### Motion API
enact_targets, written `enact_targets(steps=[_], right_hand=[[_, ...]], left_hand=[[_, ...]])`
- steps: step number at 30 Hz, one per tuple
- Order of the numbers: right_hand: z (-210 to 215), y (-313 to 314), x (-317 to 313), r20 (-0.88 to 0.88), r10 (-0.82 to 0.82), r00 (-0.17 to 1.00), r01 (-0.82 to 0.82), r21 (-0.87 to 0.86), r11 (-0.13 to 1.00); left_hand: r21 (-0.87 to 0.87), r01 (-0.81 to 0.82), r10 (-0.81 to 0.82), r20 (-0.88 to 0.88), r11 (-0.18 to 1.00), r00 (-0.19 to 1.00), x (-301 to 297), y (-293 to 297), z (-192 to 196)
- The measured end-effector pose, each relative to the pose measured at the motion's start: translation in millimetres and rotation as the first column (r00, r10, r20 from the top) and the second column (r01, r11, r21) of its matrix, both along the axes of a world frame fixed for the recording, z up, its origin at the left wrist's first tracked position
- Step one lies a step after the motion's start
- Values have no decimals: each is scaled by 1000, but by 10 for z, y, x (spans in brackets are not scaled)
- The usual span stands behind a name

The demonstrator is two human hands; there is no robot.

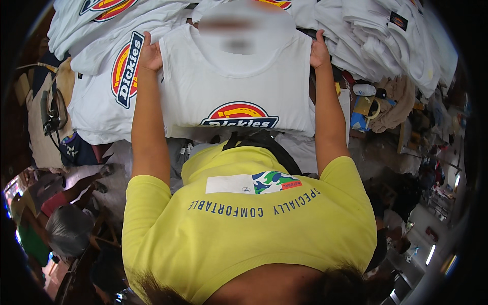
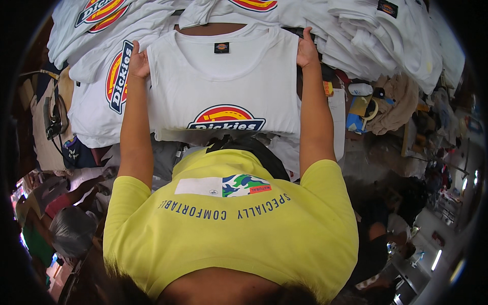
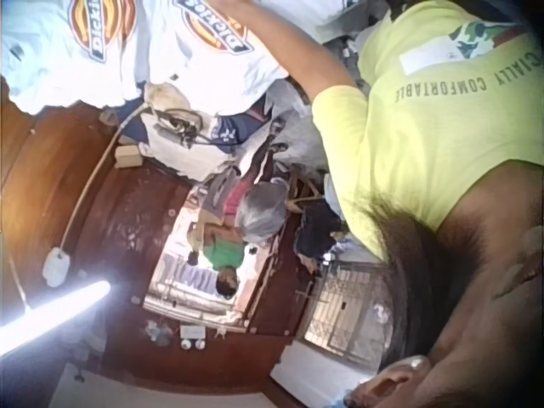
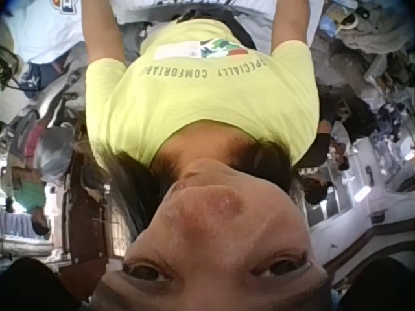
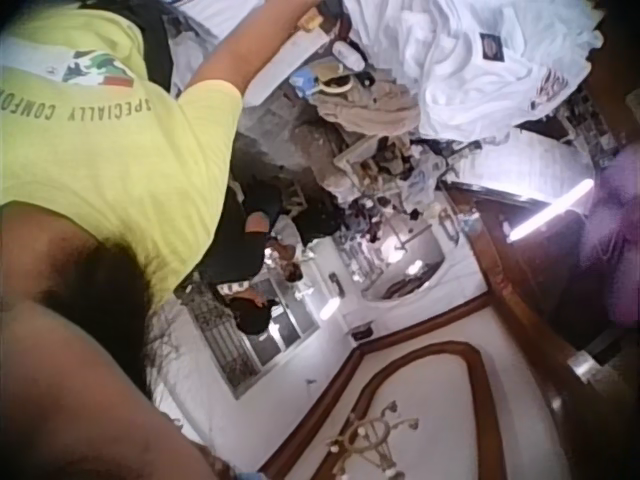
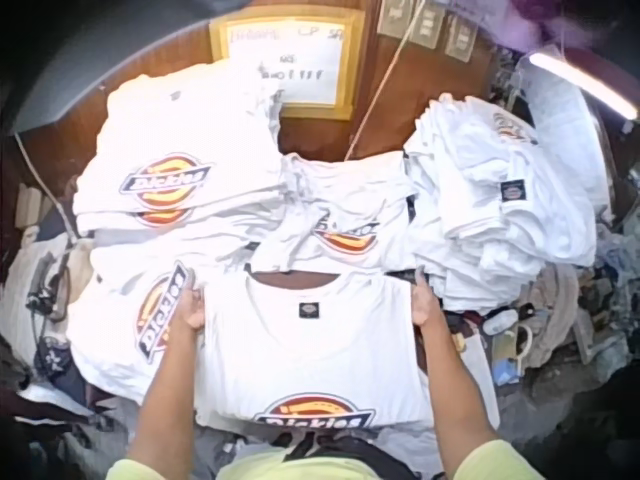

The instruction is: The person lifts, unfolds, and aligns white t-shirts on a stack, using shears to trim loose threads from the labels and seams.

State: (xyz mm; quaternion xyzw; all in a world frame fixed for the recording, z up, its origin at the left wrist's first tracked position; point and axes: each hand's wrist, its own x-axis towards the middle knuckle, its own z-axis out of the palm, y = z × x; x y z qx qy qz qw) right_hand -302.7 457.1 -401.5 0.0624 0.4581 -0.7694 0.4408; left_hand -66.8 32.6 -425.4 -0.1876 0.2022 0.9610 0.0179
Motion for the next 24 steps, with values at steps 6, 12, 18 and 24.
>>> enact_targets(steps=[6, 12, 18, 24], right_hand=[[528, -124, 534, -193, -4, 981, 3, -7, 1000], [-58, -218, 1820, -770, 207, 603, 24, 278, 960], [548, -385, 2731, -820, 133, 557, -235, -2, 972], [627, -304, 2928, -858, 131, 497, -248, 5, 969]], left_hand=[[-220, -165, 176, 30, 961, 984, 180, 746, 765], [-769, -288, -19, -362, 571, 932, 674, 2166, 415], [-711, -277, -218, -520, 646, 826, 947, 2869, 1008], [-751, -307, -275, -539, 584, 796, 1092, 3012, 802]])
